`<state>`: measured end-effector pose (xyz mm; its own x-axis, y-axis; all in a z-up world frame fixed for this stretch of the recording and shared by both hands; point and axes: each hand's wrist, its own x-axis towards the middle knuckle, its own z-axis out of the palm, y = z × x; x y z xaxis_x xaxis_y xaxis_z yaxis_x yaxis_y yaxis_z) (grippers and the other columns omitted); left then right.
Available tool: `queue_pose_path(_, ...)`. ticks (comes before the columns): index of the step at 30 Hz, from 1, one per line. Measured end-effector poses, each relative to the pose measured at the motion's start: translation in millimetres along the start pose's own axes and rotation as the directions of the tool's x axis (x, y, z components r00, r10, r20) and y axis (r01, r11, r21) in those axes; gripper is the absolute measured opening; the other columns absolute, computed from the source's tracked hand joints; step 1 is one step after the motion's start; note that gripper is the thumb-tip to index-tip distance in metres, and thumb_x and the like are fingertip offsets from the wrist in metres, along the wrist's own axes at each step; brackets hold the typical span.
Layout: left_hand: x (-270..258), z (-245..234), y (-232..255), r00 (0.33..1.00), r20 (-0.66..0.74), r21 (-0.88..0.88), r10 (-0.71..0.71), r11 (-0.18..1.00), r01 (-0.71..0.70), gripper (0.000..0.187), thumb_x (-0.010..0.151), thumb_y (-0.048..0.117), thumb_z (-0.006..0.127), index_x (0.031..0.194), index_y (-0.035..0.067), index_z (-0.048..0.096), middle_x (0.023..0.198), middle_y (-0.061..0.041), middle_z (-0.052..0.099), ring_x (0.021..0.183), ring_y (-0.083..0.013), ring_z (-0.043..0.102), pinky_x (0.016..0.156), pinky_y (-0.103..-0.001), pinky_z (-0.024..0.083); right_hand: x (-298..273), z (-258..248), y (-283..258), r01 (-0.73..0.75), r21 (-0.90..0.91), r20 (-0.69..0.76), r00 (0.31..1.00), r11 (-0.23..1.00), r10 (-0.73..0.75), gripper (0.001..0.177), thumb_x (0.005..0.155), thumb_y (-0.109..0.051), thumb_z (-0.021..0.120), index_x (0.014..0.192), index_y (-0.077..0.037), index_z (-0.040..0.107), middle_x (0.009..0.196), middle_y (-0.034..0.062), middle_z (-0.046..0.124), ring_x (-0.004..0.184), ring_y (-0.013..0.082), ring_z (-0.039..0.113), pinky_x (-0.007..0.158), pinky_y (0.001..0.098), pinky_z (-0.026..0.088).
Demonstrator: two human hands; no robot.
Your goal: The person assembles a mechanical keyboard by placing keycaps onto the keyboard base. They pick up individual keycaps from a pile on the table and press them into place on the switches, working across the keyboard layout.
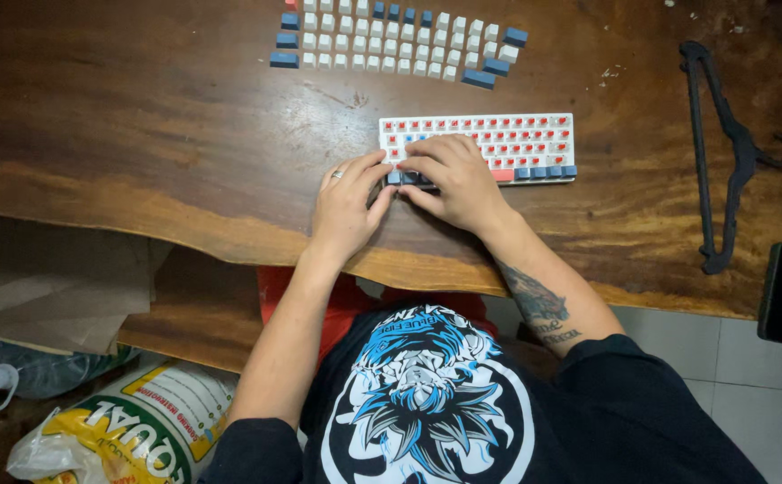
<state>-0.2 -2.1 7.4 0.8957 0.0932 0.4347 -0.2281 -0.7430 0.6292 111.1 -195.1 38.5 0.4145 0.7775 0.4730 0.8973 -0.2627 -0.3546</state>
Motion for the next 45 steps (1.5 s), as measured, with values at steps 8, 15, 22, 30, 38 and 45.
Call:
queue_pose_path(8,0,0,0,1.000,0.011,0.017,-0.004,1.000,0.003,0.034,0.089,0.018,0.077,0.121,0.008,0.069,0.134,-0.008,0.065,0.122,-0.0285,0.063,0.106,-0.045,0.046,-2,1,-1,-0.026,0.026,0.000,1.000,0.999,0.026,0.029,0.087,-0.024,0.084,0.111,-0.011,0.073,0.123,0.0081,0.068,0.115,0.0290,0.063,0.101,0.0447,0.047)
queue_pose_path(15,0,-1,-1,1.000,0.019,0.019,-0.005,1.000,0.005,0.034,0.089,0.018,0.077,0.121,0.009,0.069,0.134,-0.008,0.065,0.123,-0.0284,0.063,0.105,-0.045,0.046,-2,3,-2,-0.052,0.038,0.001,0.999,0.998,0.052,0.028,0.088,-0.024,0.083,0.111,-0.011,0.072,0.124,0.0081,0.068,0.116,0.0302,0.063,0.101,0.0449,0.048)
queue_pose_path(22,0,0,1,0.999,-0.003,0.002,-0.034,0.999,0.034,0.034,0.089,0.018,0.078,0.121,0.009,0.069,0.136,-0.007,0.065,0.123,-0.0293,0.063,0.105,-0.045,0.047,-2,0,-1,-0.046,0.033,0.022,0.999,0.998,0.045,0.030,0.087,-0.024,0.083,0.112,-0.010,0.073,0.125,0.0085,0.068,0.116,0.0305,0.063,0.100,0.0450,0.048)
queue_pose_path(30,3,-4,7,1.000,-0.011,0.036,0.017,0.999,-0.016,0.036,0.088,0.015,0.078,0.121,0.008,0.068,0.127,-0.009,0.064,0.115,-0.0303,0.063,0.097,-0.044,0.052,-4,-2,1,-0.033,0.009,0.027,0.999,0.999,0.033,0.032,0.086,-0.024,0.084,0.112,-0.010,0.072,0.128,0.0090,0.067,0.119,0.0307,0.061,0.102,0.0455,0.047)
queue_pose_path(38,27,-17,8,0.973,0.199,0.188,0.113,0.970,-0.151,0.028,0.083,0.013,0.078,0.108,0.006,0.067,0.117,-0.010,0.064,0.111,-0.0315,0.063,0.091,-0.046,0.053,-5,-9,10,-0.093,-0.035,0.070,0.993,0.995,0.095,0.065,0.077,-0.036,0.089,0.131,-0.010,0.066,0.141,0.0120,0.058,0.134,0.0339,0.051,0.116,0.0566,0.035)
queue_pose_path(45,48,-27,10,0.929,0.328,0.158,0.169,0.960,-0.231,0.028,0.077,0.013,0.076,0.102,0.004,0.065,0.122,-0.013,0.064,0.114,-0.0334,0.064,0.091,-0.047,0.053,-8,-15,12,-0.166,-0.052,0.089,0.981,0.985,0.170,0.076,0.076,-0.041,0.090,0.139,-0.010,0.061,0.147,0.0159,0.053,0.140,0.0376,0.046,0.121,0.0586,0.030)
